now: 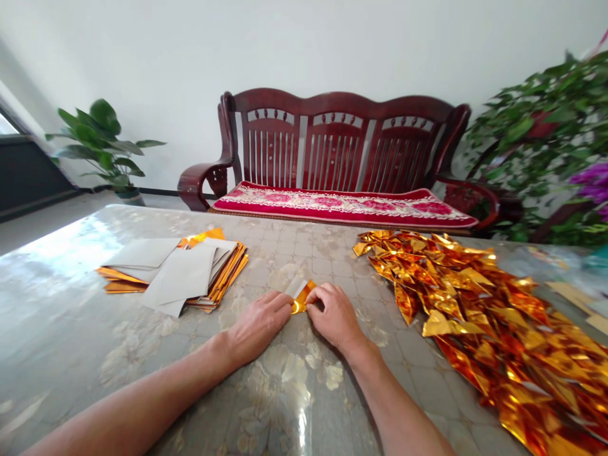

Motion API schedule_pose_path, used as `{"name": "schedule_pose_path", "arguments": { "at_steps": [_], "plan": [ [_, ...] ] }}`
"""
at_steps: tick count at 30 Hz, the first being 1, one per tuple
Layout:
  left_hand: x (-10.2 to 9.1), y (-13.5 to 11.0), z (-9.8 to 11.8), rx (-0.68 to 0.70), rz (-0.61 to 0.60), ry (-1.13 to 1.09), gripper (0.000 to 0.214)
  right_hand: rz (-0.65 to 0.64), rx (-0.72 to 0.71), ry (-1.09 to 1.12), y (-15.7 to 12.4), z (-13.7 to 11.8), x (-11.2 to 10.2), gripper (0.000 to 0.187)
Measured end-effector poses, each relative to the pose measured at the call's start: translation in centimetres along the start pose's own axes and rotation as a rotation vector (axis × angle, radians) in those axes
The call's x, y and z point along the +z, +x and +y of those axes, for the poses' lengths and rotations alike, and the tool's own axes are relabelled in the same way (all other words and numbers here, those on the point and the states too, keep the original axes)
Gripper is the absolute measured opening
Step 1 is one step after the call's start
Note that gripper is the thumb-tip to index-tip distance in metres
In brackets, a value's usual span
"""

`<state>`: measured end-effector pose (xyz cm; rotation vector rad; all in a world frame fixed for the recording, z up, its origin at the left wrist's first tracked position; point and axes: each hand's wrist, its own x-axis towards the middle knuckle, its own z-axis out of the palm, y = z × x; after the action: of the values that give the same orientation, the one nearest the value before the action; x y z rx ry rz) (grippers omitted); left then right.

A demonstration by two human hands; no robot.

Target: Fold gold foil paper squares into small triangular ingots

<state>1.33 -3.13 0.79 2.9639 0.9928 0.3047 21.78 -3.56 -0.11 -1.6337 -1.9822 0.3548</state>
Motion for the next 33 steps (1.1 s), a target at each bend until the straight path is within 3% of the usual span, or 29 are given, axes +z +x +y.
{"name": "schedule_pose_path", "arguments": {
  "at_steps": [8, 21, 33],
  "plan": [
    [-0.2, 0.3, 0.9, -0.027, -0.034, 0.045, 0.02, 0.01, -0.04, -0.007, -0.2, 0.3, 0.1, 0.008],
    [-0.2, 0.3, 1.4, -0.069, -0.04, 0.093, 0.018, -0.007, -0.057, -0.143, -0.2, -0.3, -0.1, 0.012],
    [-0.4, 0.2, 1.3, -0.063, -0.025, 0.099, 0.022, 0.024, 0.03, -0.211, -0.1, -0.6, 0.7, 0.007]
  ]
}}
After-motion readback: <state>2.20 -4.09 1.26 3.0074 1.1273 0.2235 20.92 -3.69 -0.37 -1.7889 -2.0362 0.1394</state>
